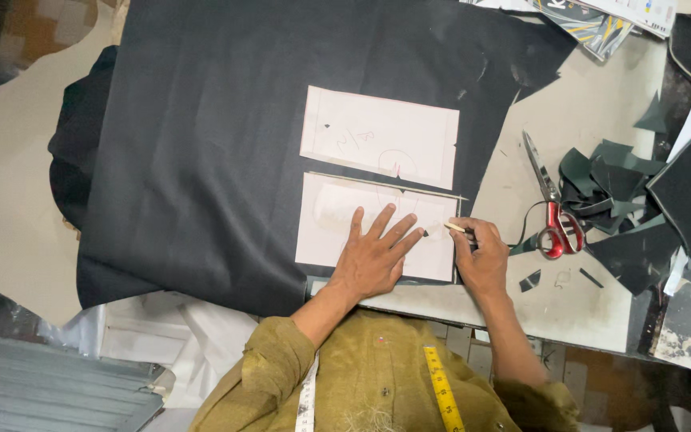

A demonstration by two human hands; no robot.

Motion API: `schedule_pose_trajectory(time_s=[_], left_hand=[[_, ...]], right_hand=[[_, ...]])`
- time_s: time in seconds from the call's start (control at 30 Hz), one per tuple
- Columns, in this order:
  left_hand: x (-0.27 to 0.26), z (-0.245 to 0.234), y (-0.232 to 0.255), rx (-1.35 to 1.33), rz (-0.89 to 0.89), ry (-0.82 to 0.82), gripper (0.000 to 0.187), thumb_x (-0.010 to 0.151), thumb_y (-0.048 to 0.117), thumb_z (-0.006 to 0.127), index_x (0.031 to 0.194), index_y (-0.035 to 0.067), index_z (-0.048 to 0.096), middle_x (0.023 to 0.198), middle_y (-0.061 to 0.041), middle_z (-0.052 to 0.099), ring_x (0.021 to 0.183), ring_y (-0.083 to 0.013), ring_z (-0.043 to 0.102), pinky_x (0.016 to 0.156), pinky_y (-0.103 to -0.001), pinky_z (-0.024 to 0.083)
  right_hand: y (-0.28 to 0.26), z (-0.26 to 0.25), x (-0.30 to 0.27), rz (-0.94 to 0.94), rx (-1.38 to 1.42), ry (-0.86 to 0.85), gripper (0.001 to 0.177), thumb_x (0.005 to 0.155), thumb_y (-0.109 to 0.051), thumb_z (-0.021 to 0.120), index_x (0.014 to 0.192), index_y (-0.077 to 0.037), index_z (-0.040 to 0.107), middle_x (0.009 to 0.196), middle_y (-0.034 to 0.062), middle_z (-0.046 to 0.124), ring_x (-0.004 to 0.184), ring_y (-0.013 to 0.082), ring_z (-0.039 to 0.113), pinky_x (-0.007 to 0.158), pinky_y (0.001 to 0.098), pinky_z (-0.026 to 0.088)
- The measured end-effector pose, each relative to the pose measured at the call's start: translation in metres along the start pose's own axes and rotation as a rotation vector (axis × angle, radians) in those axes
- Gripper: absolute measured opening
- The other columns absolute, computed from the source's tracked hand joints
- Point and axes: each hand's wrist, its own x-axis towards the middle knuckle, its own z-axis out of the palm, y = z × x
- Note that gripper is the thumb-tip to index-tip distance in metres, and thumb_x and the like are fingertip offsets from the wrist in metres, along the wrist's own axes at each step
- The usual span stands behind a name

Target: The person lays a large black fabric sheet on a worktable, places a paper pattern on top, and traces the pattern onto the fabric with chalk. They then use scissors to cut along the traced lines, separating the patterned piece from the main fabric.

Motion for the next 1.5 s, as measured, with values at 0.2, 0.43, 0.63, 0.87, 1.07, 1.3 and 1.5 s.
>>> schedule_pose_trajectory(time_s=[0.2, 0.43, 0.63, 0.87, 1.07, 1.3, 1.5], left_hand=[[-0.002, 0.002, 0.000, 0.006, -0.004, 0.017, 0.061, 0.087, 0.022, 0.064, 0.147, 0.024, 0.054, 0.157, -0.001, 0.044, 0.149, -0.0318, 0.033, 0.114, -0.074, 0.024], [0.000, -0.007, 0.005, 0.022, -0.007, -0.026, 0.061, 0.086, 0.023, 0.064, 0.146, 0.023, 0.054, 0.156, -0.002, 0.043, 0.148, -0.0317, 0.033, 0.112, -0.075, 0.026], [0.042, -0.034, -0.033, 0.130, 0.121, -0.583, 0.072, 0.076, 0.025, 0.073, 0.145, 0.027, 0.054, 0.164, 0.007, 0.037, 0.148, -0.0240, 0.036, 0.102, -0.053, 0.048], [0.084, -0.021, -0.070, -0.043, 0.100, -0.739, 0.048, 0.099, 0.047, 0.057, 0.145, 0.036, 0.052, 0.144, -0.008, 0.049, 0.123, -0.0281, 0.058, 0.102, -0.039, 0.050], [0.090, -0.011, -0.076, -0.014, 0.225, -0.689, 0.047, 0.095, 0.046, 0.058, 0.140, 0.036, 0.055, 0.136, -0.009, 0.055, 0.126, -0.0246, 0.056, 0.097, -0.039, 0.052], [0.089, -0.026, -0.074, -0.097, 0.189, -0.656, 0.045, 0.095, 0.048, 0.058, 0.137, 0.032, 0.059, 0.127, -0.010, 0.062, 0.124, -0.0263, 0.056, 0.097, -0.042, 0.052], [0.086, -0.054, -0.063, 0.144, 0.413, -0.722, 0.059, 0.083, 0.010, 0.069, 0.134, 0.039, 0.060, 0.152, 0.014, 0.045, 0.137, -0.0225, 0.044, 0.102, -0.034, 0.051]], right_hand=[[0.001, 0.002, -0.003, -0.016, -0.011, 0.005, 0.016, 0.093, -0.008, 0.073, 0.109, -0.005, 0.072, 0.101, 0.0139, 0.072, 0.084, 0.0239, 0.071, 0.079, 0.0344, 0.056], [-0.005, -0.003, -0.001, -0.028, -0.004, -0.003, 0.017, 0.093, -0.008, 0.073, 0.110, -0.004, 0.072, 0.102, 0.0153, 0.072, 0.086, 0.0257, 0.071, 0.079, 0.0352, 0.056], [-0.041, 0.003, -0.031, -0.177, 0.090, -0.055, 0.013, 0.094, -0.007, 0.073, 0.106, -0.002, 0.069, 0.109, 0.0133, 0.073, 0.092, 0.0259, 0.071, 0.081, 0.0329, 0.056], [-0.094, 0.086, -0.041, -0.436, 0.194, -0.319, 0.016, 0.084, -0.009, 0.079, 0.097, -0.004, 0.072, 0.096, 0.0113, 0.074, 0.089, 0.0294, 0.071, 0.077, 0.0368, 0.057], [-0.105, 0.134, -0.035, -0.511, 0.092, -0.376, 0.013, 0.078, -0.014, 0.078, 0.090, -0.011, 0.073, 0.087, 0.0095, 0.072, 0.082, 0.0321, 0.069, 0.071, 0.0418, 0.055], [-0.103, 0.135, -0.038, -0.533, 0.062, -0.421, 0.012, 0.079, -0.016, 0.080, 0.087, -0.011, 0.073, 0.085, 0.0083, 0.071, 0.081, 0.0309, 0.069, 0.069, 0.0431, 0.054], [-0.036, 0.032, -0.041, -0.472, -0.087, -0.456, 0.022, 0.083, -0.011, 0.076, 0.105, -0.012, 0.075, 0.096, 0.0073, 0.075, 0.095, 0.0249, 0.073, 0.077, 0.0361, 0.059]])
